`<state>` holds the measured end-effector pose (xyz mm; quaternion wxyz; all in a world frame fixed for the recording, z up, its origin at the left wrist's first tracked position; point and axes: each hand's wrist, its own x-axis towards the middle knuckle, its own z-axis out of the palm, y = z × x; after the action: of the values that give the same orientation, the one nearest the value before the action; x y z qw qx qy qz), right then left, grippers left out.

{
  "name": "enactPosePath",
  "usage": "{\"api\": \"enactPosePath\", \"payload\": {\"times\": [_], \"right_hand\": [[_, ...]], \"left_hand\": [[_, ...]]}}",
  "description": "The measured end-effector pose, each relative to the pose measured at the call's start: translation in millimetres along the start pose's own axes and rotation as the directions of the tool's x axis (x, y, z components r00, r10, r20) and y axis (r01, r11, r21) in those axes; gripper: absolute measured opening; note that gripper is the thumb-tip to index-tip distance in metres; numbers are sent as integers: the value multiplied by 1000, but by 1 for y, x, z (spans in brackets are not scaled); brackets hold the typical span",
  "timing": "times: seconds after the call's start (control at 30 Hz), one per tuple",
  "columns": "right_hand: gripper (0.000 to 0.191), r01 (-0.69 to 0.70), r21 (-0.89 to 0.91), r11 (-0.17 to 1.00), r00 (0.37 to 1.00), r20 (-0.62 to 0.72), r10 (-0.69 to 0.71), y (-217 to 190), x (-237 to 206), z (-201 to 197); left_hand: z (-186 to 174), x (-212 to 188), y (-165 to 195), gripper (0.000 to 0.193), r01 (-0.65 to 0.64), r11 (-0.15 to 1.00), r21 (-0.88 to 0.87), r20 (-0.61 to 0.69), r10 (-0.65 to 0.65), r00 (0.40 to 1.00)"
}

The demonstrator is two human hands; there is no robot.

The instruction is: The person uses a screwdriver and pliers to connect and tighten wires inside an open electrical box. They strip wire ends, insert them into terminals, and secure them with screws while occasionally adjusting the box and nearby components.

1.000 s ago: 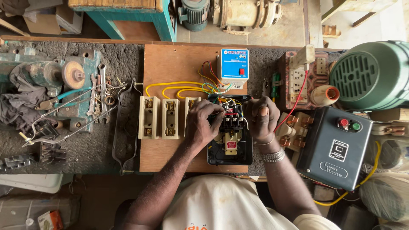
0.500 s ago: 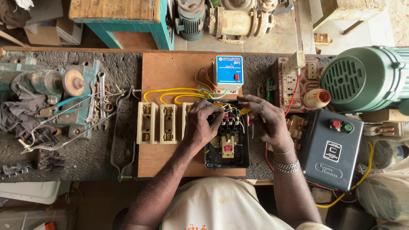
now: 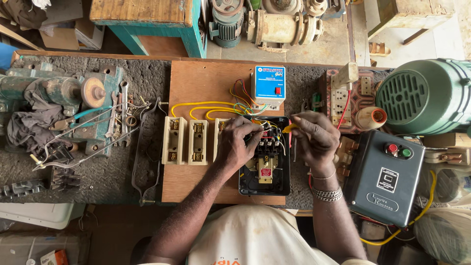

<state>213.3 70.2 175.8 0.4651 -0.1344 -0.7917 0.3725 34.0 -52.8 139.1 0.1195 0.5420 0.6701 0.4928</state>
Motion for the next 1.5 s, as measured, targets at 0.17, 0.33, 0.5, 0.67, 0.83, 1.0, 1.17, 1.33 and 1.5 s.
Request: {"api": "enactPosePath", "payload": {"times": [0.17,0.33,0.5,0.67,0.83,1.0,1.17,1.33,1.5], "right_hand": [[27,22,45,999,998,57,-25,-6,6,0],[26,41,-56,998,999,-10,-42,-10,9,2],[27,117,-4,993,989,93,-116,-12,11,-1],[28,17,-250,968,999,50,-5,-22,13,-1],[33,111,-140,984,992,81,-100,-12,11,2],[31,86,-147,985,995,60,-78,9,3,-3],[42,141,-170,975,983,141,-118,13,-3,-8],[34,2,-217,976,998,58,11,17,-8,-6],[44,73,-172,982,995,83,-59,22,-9,-2]], "left_hand": [[1,0,0,8,-21,1000,9,-2,21,1000],[6,-1,-2,7,-37,999,5,-19,37,999],[18,-3,-9,7,-46,997,-60,-60,42,997],[29,-3,-11,10,-33,998,-45,-62,30,998],[31,-3,-16,13,-72,997,16,-39,72,997],[37,-3,-22,12,-49,998,32,-20,49,999],[37,-5,-23,11,-38,999,25,-38,39,999],[38,-7,-21,10,-65,998,21,-44,66,997],[38,-7,-24,8,-68,997,-20,-18,68,998]]}}
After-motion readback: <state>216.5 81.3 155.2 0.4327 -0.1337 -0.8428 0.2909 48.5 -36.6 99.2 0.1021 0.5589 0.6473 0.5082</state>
